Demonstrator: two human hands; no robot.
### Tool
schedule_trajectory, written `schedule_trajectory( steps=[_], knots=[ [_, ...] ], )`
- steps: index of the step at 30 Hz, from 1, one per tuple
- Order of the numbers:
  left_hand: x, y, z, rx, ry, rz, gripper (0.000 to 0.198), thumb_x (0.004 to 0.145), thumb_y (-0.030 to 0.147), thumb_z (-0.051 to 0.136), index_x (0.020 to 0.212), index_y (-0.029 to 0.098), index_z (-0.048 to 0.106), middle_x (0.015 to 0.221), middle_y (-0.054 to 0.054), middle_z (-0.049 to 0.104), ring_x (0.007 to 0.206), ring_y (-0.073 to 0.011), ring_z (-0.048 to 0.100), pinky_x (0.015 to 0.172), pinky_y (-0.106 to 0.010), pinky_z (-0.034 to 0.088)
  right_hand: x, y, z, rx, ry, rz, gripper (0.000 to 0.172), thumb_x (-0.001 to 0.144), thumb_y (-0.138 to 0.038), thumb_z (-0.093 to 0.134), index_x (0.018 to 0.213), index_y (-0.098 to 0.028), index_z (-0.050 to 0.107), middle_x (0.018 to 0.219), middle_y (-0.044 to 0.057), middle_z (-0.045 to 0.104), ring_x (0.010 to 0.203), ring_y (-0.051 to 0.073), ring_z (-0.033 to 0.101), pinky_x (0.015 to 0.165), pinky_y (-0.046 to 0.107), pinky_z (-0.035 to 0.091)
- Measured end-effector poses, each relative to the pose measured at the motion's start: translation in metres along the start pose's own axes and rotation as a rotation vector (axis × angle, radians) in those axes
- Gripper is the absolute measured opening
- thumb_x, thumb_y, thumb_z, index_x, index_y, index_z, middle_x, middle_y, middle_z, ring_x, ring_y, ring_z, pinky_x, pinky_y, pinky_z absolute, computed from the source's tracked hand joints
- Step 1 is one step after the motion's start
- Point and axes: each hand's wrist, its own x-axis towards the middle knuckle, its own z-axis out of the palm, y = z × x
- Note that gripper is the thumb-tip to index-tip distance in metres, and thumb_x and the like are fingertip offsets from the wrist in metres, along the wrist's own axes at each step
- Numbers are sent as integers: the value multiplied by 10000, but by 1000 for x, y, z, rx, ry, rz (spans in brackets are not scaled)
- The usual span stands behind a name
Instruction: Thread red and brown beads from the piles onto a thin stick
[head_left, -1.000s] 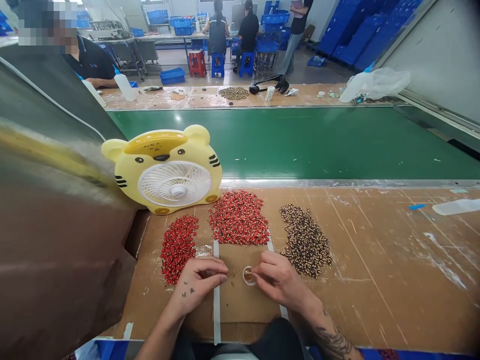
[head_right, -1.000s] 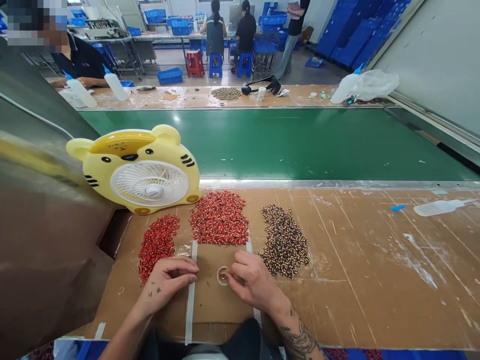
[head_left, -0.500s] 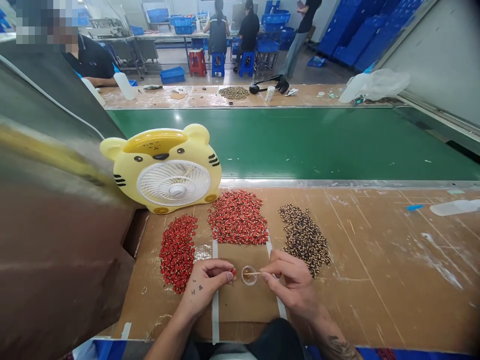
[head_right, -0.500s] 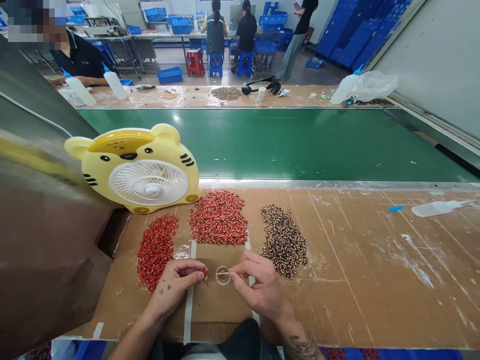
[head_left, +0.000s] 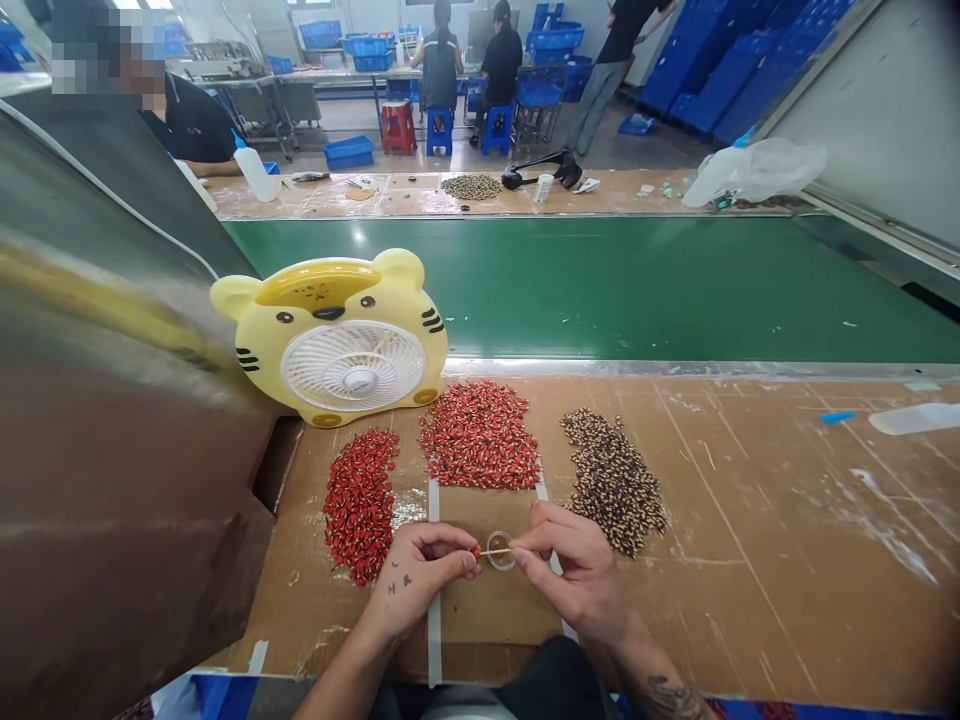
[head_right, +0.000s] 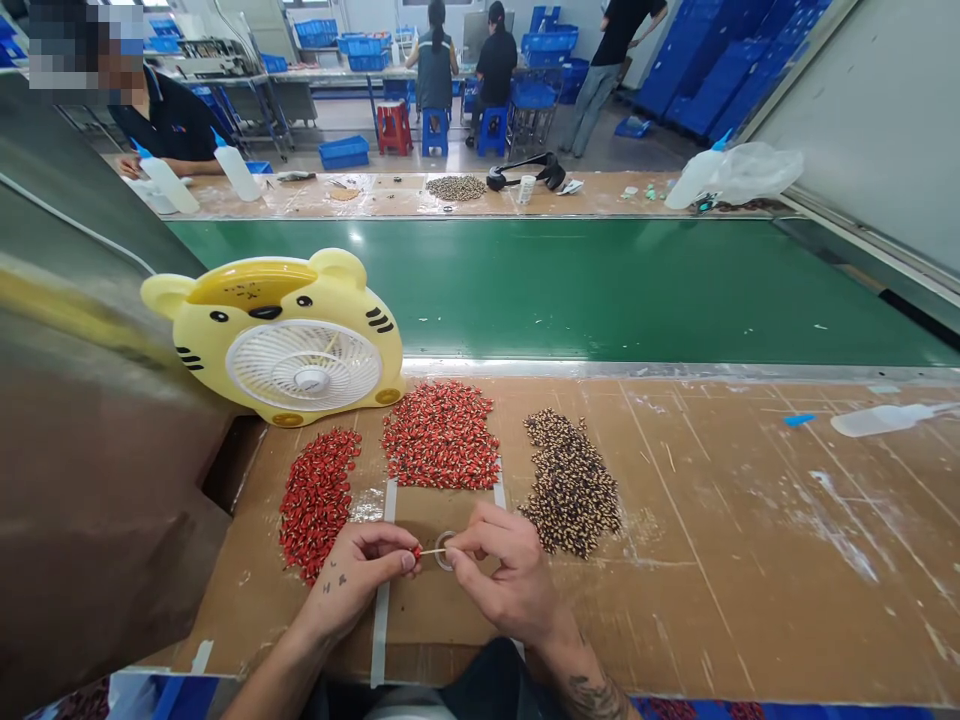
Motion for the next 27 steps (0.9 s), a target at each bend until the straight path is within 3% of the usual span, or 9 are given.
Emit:
schedule_trajectory(
  steps=[27],
  knots=[
    [2,-1,0,-17,-9,-5,195,664,288,829,772,135,773,656,-61,758,612,-173,686,656,-260,524,-3,1,-2,1,-11,13,190,888,-234,598,755,-202,729,600,-5,519,548,138,493,519,261,357]
  ],
)
